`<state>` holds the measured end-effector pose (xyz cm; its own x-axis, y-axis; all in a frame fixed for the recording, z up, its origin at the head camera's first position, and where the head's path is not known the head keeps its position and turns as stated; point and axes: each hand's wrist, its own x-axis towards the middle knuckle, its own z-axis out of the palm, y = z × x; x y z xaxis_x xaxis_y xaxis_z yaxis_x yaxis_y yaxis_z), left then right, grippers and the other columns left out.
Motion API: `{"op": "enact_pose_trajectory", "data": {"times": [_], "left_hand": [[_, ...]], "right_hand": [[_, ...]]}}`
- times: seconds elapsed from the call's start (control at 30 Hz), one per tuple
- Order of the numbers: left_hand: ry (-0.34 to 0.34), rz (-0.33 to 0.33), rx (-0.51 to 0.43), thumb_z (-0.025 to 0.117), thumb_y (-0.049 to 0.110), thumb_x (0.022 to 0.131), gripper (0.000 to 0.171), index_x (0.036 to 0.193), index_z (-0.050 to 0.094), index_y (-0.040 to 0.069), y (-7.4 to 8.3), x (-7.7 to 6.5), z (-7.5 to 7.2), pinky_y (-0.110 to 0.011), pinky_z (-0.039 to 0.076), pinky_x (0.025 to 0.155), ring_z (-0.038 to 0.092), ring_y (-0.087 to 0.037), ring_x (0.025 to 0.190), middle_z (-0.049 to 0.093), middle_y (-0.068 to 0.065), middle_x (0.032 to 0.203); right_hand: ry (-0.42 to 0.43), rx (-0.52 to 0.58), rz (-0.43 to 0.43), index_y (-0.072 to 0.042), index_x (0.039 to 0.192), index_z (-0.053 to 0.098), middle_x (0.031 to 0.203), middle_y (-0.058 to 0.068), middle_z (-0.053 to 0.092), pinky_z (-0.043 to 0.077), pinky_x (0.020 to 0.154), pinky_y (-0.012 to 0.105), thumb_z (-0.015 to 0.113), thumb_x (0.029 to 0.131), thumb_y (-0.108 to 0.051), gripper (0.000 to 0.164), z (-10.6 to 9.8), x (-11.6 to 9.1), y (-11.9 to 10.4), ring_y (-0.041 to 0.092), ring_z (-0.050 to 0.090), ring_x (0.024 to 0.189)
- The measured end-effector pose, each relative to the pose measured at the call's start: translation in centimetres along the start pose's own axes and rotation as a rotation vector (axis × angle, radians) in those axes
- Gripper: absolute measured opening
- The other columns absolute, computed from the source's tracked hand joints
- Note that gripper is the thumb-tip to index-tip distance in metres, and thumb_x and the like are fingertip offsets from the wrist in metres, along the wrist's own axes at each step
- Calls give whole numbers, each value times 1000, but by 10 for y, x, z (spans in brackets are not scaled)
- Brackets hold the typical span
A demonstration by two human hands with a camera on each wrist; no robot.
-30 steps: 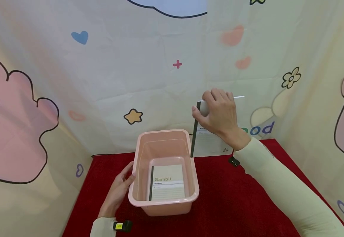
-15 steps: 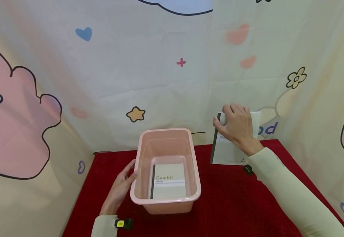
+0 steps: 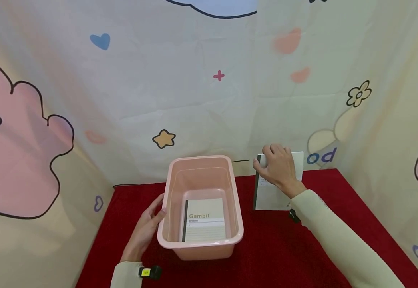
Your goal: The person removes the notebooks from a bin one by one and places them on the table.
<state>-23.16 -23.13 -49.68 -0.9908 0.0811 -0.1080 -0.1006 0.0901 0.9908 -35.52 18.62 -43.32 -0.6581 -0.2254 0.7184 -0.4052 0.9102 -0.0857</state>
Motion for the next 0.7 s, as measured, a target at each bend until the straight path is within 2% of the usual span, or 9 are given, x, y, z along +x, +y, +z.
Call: {"op": "enact_pose_trajectory", "data": {"times": [0.17,0.3,0.47,0.7], "left_hand": [[-7,2,-11,57,28,100,58,152,32,30,1,0,0,-49,51,100,58,-33,122,41,-7,153],[-5,7,-9,57,28,100,59,153,31,29,1,-1,-1,-47,52,99,55,-37,124,40,-7,153],[1,9,0,56,28,100,59,153,30,29,1,0,0,-44,54,97,55,-37,125,40,-6,154],[5,0,17,56,29,100,59,153,30,30,0,-1,0,-41,55,96,53,-39,126,38,-6,155]], "right_hand": [[-58,-18,-2,-11,80,54,68,5,47,29,65,35,49,86,-45,34,23,-13,6,22,45,68],[-79,-25,-4,-12,77,52,67,4,45,31,64,36,50,86,-44,33,37,-21,8,22,44,67],[-126,-27,13,-12,79,52,68,4,46,30,63,34,50,86,-44,32,50,-28,7,21,44,67],[-160,-24,24,-12,81,54,67,4,48,36,68,38,51,86,-44,33,65,-30,2,23,48,68]]}}
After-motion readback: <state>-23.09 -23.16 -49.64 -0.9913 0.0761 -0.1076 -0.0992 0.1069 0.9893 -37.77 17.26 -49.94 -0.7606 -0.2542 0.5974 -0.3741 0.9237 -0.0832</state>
